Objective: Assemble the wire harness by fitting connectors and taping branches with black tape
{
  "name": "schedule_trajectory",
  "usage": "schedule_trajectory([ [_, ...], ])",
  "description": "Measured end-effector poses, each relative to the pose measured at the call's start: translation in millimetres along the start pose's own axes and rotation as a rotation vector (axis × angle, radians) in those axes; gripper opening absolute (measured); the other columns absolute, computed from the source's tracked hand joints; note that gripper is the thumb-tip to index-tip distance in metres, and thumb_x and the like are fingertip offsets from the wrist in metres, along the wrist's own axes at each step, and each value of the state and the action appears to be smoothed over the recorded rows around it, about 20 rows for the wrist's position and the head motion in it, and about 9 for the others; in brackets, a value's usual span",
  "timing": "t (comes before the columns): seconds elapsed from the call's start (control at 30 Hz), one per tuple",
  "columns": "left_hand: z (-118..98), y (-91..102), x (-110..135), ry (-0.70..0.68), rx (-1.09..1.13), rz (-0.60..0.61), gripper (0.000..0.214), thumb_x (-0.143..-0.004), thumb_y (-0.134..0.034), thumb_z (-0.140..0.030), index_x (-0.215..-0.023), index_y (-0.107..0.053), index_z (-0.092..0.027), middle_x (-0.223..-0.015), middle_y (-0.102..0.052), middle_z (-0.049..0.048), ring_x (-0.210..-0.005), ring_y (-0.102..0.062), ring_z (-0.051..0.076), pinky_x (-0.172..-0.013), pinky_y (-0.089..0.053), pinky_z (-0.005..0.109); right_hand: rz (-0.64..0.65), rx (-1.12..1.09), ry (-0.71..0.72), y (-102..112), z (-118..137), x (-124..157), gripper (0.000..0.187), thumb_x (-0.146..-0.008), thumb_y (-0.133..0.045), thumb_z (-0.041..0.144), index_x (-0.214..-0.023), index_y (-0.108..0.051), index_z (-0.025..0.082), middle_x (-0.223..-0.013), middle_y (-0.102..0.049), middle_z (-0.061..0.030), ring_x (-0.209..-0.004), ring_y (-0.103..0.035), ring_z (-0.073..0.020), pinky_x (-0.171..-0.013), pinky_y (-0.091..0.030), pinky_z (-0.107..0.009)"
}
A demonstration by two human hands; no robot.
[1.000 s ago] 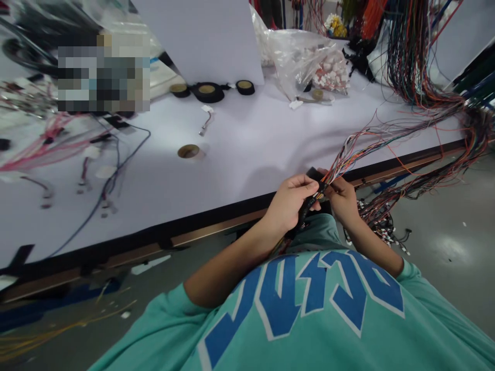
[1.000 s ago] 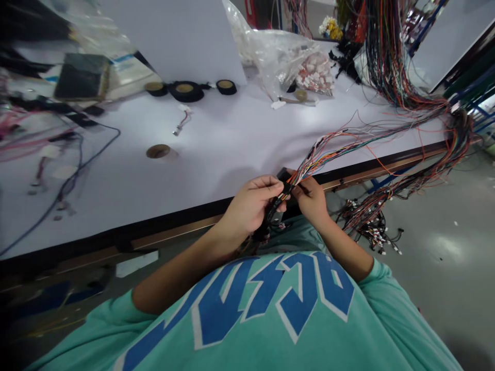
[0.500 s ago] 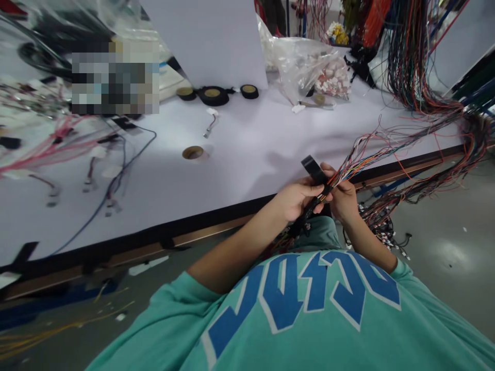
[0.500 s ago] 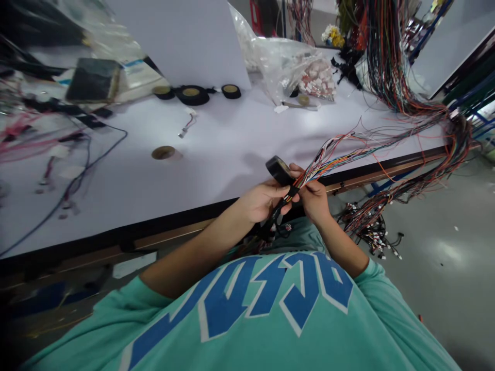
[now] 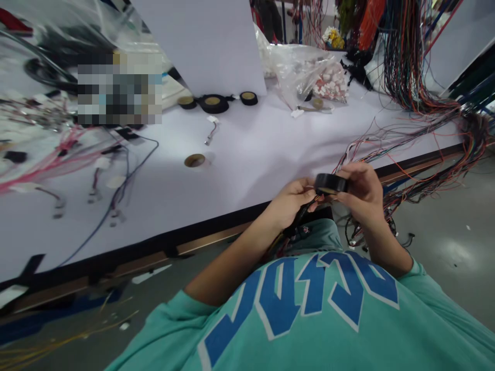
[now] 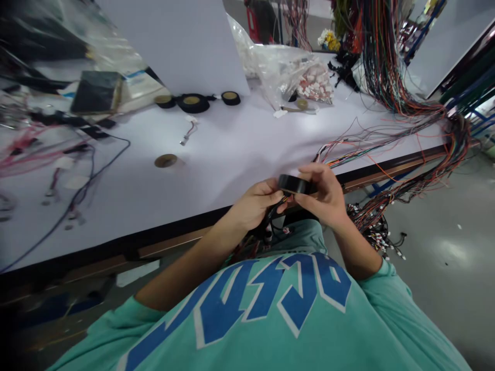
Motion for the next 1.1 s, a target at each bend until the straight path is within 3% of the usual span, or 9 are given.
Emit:
schedule_trajectory([
  [0.13, -2, 9.6, 2, 0.041, 0.048, -0.099, 0.013, -0.067, -0.063, -0.014, -0.079, -0.059, -0.013, -0.054, -0.058, -0.0018, -0.038, -0.044, 0.005, -0.040, -0.031, 0.017, 0.091, 0.307, 0.034, 18, -19, 15, 0.036, -0.075, -0.060, 0.054, -0.093, -0.058, 0.022, -0.083, -0.063, -0.0023, -0.073, -0.057, -0.0171, -0.071, -0.044, -0.034],
  [0.27, 6, -4.9, 5, 0.065, 0.036, -0.083, 0.012, -0.074, -0.061, -0.023, -0.072, -0.053, -0.015, -0.053, -0.057, -0.0010, -0.036, -0.043, 0.005, -0.037, -0.028, 0.015, -0.063, 0.576, -0.036, 17, -54, 28, 0.029, -0.082, -0.050, 0.045, -0.092, -0.060, 0.019, -0.082, -0.064, -0.0061, -0.077, -0.057, -0.0198, -0.076, -0.041, -0.038],
  [0.43, 22, -18.7, 3, 0.217, -0.004, -0.032, 0.030, -0.079, -0.061, -0.045, -0.073, -0.053, -0.017, -0.043, -0.045, -0.0058, -0.030, -0.032, 0.003, -0.031, -0.019, 0.014, -0.359, 0.070, -0.248, -7, -89, 21, 0.032, -0.075, -0.052, 0.042, -0.099, -0.056, 0.022, -0.085, -0.063, -0.0032, -0.077, -0.057, -0.0173, -0.070, -0.046, -0.032],
  [0.57, 26, -27.3, -11, 0.446, -0.054, 0.079, 0.030, -0.081, -0.058, -0.044, -0.069, -0.055, -0.017, -0.042, -0.048, -0.0029, -0.029, -0.039, 0.007, -0.030, -0.027, 0.018, -0.431, -0.340, -0.371, -17, -99, 12, 0.035, -0.064, -0.063, 0.035, -0.096, -0.054, 0.026, -0.073, -0.059, 0.0045, -0.052, -0.047, -0.0084, -0.051, -0.041, -0.023],
  [0.7, 6, -34.2, -30, 0.394, -0.114, 0.087, 0.014, -0.080, -0.056, -0.012, -0.066, -0.058, -0.012, -0.055, -0.060, 0.0036, -0.045, -0.057, 0.012, -0.040, -0.041, 0.020, -0.334, -0.392, -0.354, 4, -96, 8, 0.027, -0.067, -0.065, 0.040, -0.087, -0.053, 0.027, -0.058, -0.051, 0.0092, -0.041, -0.039, -0.0058, -0.045, -0.039, -0.021],
  [0.8, -8, -34.6, -36, 0.215, -0.136, 0.018, 0.011, -0.076, -0.057, -0.006, -0.066, -0.058, -0.012, -0.057, -0.060, 0.0012, -0.038, -0.050, 0.007, -0.034, -0.030, 0.017, -0.292, -0.106, -0.257, 38, -78, 10, 0.028, -0.069, -0.065, 0.046, -0.083, -0.058, 0.023, -0.068, -0.059, 0.0027, -0.062, -0.055, -0.0118, -0.063, -0.049, -0.029],
  [0.9, -6, -34.7, -35, 0.119, -0.254, -0.023, 0.018, -0.075, -0.056, -0.005, -0.060, -0.054, -0.014, -0.047, -0.053, -0.0026, -0.033, -0.041, 0.004, -0.034, -0.024, 0.016, -0.400, 0.260, -0.135, 63, -43, 11, 0.031, -0.076, -0.060, 0.048, -0.090, -0.061, 0.020, -0.081, -0.063, -0.0030, -0.077, -0.059, -0.0165, -0.077, -0.049, -0.036],
  [1.0, -5, -36.6, -33, 0.051, -0.395, -0.028, 0.027, -0.074, -0.050, 0.000, -0.052, -0.049, -0.016, -0.036, -0.041, -0.0054, -0.032, -0.037, 0.004, -0.036, -0.024, 0.016, -0.287, 0.366, -0.028, 46, -13, -7, 0.047, -0.068, -0.068, 0.049, -0.104, -0.059, 0.021, -0.092, -0.063, -0.0049, -0.086, -0.059, -0.0201, -0.084, -0.048, -0.040],
  [1.1, -6, -37.0, -33, 0.064, -0.338, 0.027, 0.023, -0.071, -0.048, 0.002, -0.056, -0.051, -0.015, -0.043, -0.047, -0.0038, -0.038, -0.043, 0.005, -0.042, -0.030, 0.017, -0.140, 0.233, -0.061, 27, -9, -27, 0.043, -0.070, -0.068, 0.049, -0.104, -0.059, 0.024, -0.088, -0.062, -0.0023, -0.082, -0.059, -0.0184, -0.077, -0.050, -0.037],
])
Point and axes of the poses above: each hand's wrist, its own x-axis away from the middle knuckle, its own y-axis out of the back of the hand, z = x × y, the point moved 8 cm from there along -x, towards the middle knuckle
